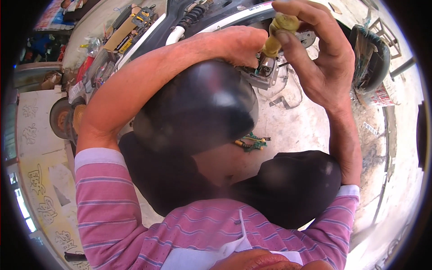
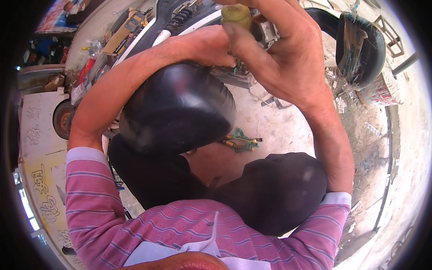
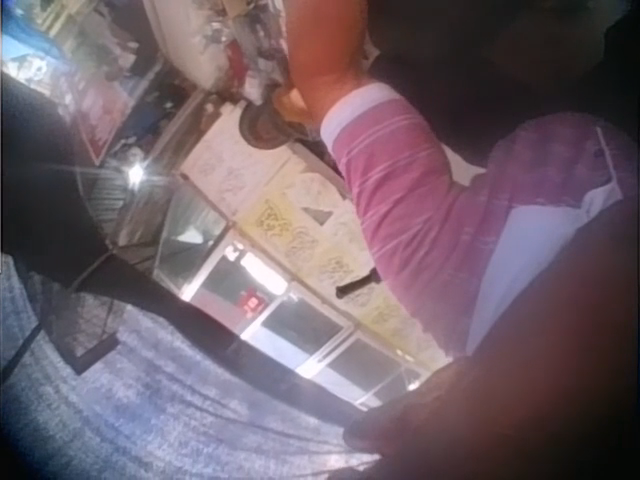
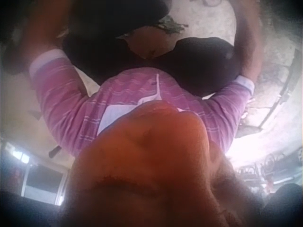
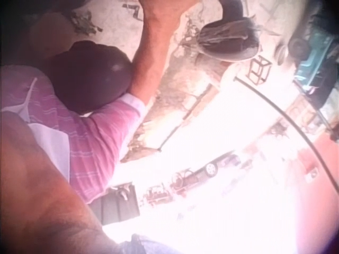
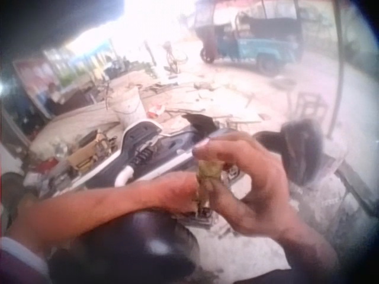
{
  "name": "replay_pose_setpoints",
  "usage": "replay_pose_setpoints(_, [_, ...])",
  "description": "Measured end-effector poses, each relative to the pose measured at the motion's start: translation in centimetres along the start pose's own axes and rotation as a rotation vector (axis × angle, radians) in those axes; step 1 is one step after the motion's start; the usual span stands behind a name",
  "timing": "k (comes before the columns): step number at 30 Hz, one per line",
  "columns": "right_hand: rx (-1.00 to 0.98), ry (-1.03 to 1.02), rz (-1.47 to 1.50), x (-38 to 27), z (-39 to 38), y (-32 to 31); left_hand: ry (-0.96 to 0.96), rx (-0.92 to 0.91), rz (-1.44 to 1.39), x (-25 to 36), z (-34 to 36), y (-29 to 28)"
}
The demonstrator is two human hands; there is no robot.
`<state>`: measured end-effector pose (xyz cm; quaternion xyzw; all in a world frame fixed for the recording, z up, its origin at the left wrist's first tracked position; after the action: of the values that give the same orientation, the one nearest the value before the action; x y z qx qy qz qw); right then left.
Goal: The person works on the wiring of an electric scooter, using a screwdriver to tighten components and hands to manipulate various wires near the seat area.
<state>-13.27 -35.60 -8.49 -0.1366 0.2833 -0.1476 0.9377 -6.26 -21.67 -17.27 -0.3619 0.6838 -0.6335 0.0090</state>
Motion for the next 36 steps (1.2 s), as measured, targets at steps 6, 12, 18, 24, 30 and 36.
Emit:
replay_pose_setpoints(6, [-0.193, 0.076, 0.115, -1.8, 0.8, -0.2, 0.06, 0.066, -0.098, 1.4, -0.2, -0.7])
replay_pose_setpoints(12, [-0.085, 0.076, 0.005, -0.9, 0.3, 0.3, 0.089, 0.119, -0.086, -0.6, 0.4, 0.6])
replay_pose_setpoints(18, [-0.129, 0.062, 0.08, -0.5, -0.1, 1.0, 0.156, 0.098, 0.0, 0.1, 0.3, 0.4])
replay_pose_setpoints(24, [-0.1, 0.066, 0.048, -1.0, 0.3, 0.4, 0.184, 0.148, 0.065, 0.1, 0.2, 0.4])
replay_pose_setpoints(30, [-0.122, 0.073, 0.139, -1.7, 0.2, 0.4, -0.028, 0.061, -0.111, -0.1, -0.4, 0.2])
replay_pose_setpoints(36, [-0.121, 0.063, -0.061, -2.2, 0.2, 0.6, 0.176, 0.088, 0.009, -0.6, 0.1, 0.9])
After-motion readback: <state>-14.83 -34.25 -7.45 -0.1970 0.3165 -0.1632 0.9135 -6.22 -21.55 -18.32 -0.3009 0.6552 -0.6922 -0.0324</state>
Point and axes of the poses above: each hand's wrist, its own z-axis towards the middle knuckle, its own y-axis out of the palm, x = y × z, the point moved 6 cm from there along z, towards the middle knuckle, and after that the axes turned 6 degrees about y, right-handed, at the moved point
